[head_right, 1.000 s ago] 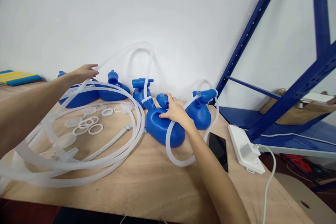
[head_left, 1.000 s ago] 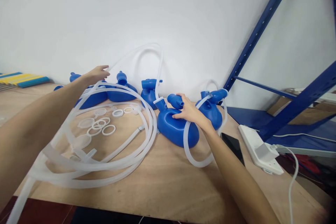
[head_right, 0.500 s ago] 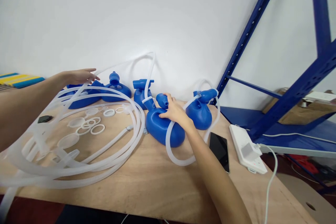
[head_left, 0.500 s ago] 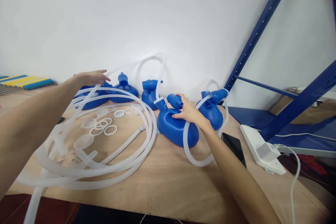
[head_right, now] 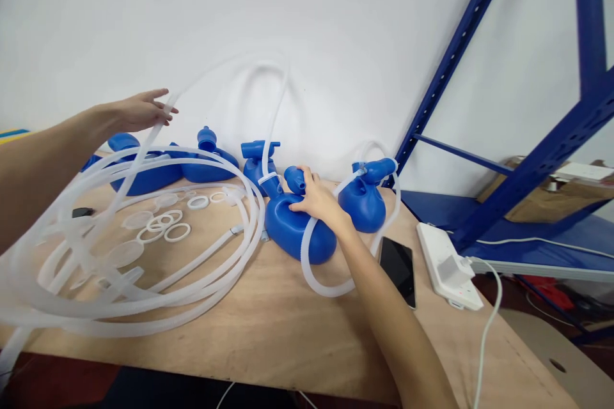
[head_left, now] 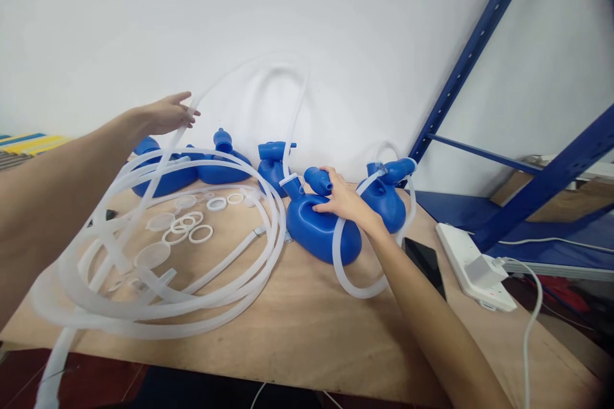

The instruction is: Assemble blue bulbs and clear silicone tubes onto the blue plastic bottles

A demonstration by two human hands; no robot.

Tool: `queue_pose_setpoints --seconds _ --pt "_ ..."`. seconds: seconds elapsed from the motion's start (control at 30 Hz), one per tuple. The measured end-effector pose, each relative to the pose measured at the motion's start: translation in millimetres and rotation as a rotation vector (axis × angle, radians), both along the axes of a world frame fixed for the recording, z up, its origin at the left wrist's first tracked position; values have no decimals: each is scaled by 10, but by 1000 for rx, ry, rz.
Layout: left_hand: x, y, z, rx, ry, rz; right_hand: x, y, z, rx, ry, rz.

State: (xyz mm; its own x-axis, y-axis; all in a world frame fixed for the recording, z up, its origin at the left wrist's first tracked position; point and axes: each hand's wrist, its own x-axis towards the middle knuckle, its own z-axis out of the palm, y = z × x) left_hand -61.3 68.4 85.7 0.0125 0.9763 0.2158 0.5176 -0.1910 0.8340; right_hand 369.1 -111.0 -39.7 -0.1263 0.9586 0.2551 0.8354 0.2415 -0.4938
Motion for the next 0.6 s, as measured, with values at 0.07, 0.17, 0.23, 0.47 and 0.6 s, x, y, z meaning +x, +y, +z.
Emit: queue_pose_setpoints --seconds 0.07,0.17,0.23,0.47,0.6 --pt "35 -12 41 106 -116 -8 -3 1 1 6 -7 3" --pt "105 -71 137 317 -111 115 -3 1 2 24 10 32" --pt "156 -104 207 388 77 211 -2 -3 6 28 20 44" --pt "87 24 263 1 197 -10 -19 -23 25 13 -11 21" --pt "-35 39 138 65 323 -107 -30 -18 23 22 -3 21"
